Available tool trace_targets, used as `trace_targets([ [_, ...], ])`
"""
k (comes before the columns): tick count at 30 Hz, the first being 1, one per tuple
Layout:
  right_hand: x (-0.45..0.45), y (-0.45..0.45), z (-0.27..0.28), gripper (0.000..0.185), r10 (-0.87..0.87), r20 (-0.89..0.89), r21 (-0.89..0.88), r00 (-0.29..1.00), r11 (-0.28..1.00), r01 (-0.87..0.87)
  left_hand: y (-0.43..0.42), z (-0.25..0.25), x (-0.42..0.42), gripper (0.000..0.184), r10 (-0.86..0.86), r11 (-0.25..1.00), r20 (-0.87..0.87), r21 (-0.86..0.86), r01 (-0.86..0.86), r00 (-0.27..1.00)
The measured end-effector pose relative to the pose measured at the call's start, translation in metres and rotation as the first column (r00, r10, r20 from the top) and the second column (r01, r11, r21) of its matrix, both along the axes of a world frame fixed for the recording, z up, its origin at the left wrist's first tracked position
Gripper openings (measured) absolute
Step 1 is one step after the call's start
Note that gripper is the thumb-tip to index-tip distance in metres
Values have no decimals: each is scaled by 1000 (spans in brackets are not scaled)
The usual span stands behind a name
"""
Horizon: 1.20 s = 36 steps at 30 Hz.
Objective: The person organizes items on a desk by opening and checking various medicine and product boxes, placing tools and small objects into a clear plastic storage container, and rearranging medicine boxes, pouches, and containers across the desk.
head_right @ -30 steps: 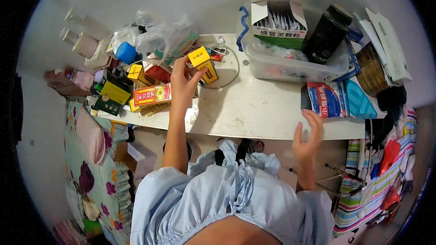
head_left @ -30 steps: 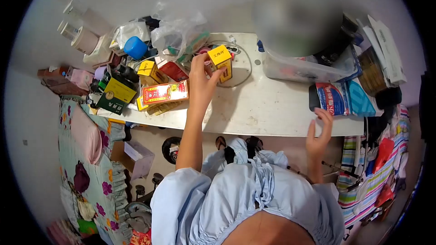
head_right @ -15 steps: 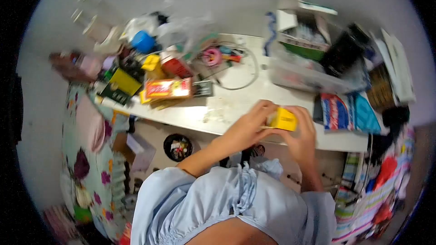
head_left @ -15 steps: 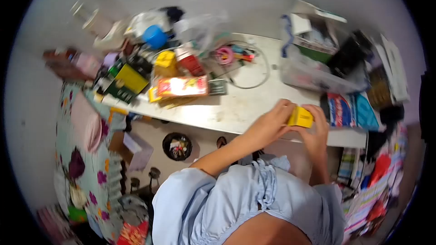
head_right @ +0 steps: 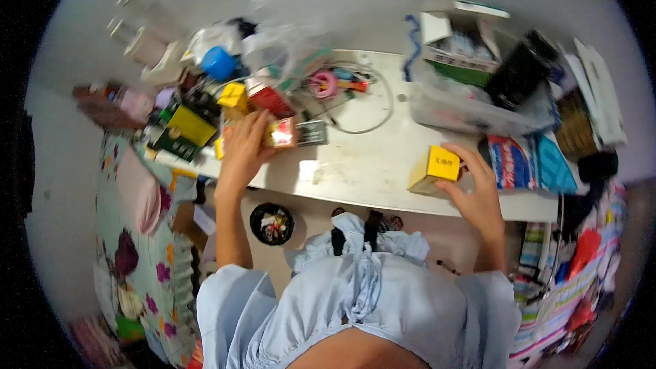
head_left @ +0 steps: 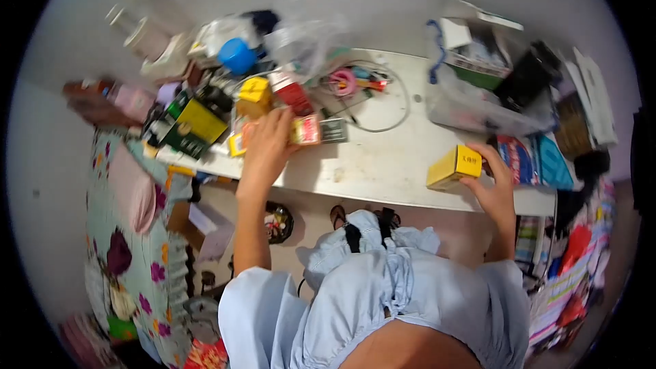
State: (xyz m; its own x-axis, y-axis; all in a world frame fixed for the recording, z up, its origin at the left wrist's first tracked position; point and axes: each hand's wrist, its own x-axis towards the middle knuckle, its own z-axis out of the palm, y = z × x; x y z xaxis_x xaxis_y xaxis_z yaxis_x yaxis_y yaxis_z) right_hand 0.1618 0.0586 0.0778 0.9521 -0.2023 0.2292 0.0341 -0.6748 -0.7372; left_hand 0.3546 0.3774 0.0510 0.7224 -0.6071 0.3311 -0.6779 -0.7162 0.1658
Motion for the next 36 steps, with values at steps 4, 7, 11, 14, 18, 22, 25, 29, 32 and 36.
trace_targets([
  [4,0,-28,22,55,-115,466,277,877,960,-22,0,10,-3,55,21,997,79,77,-27,997],
  [7,18,-50,69,53,-97,578,42,810,995,89,2,25,-14,55,26,999,133,-43,-21,991],
  [11,64,-75,84,46,6,505,-135,863,988,72,-2,40,-27,56,38,949,35,-315,-25,999],
  [14,84,-74,71,41,64,347,-126,936,992,-22,-13,42,-25,57,-129,870,-16,-482,105,991],
  [18,94,-77,48,48,146,-37,-171,989,974,-150,-50,30,-36,67,-361,487,-252,-872,-49,898],
  [22,89,-74,48,48,100,4,-429,995,899,-88,-88,38,-34,63,-643,330,-165,-941,77,748],
  [25,82,-64,57,49,104,323,-430,941,902,48,-122,58,-48,60,-579,426,-245,-904,32,777],
  [29,61,-20,102,50,247,258,-186,934,961,-203,-175,87,-54,56,-505,600,-102,-755,263,857],
  [32,59,-29,105,47,223,250,2,942,973,-231,-202,96,-56,53,-574,477,-14,-818,321,819],
  [36,53,-26,113,41,68,423,-58,904,997,-48,-218,105,-64,53,-460,561,82,-745,361,884],
])
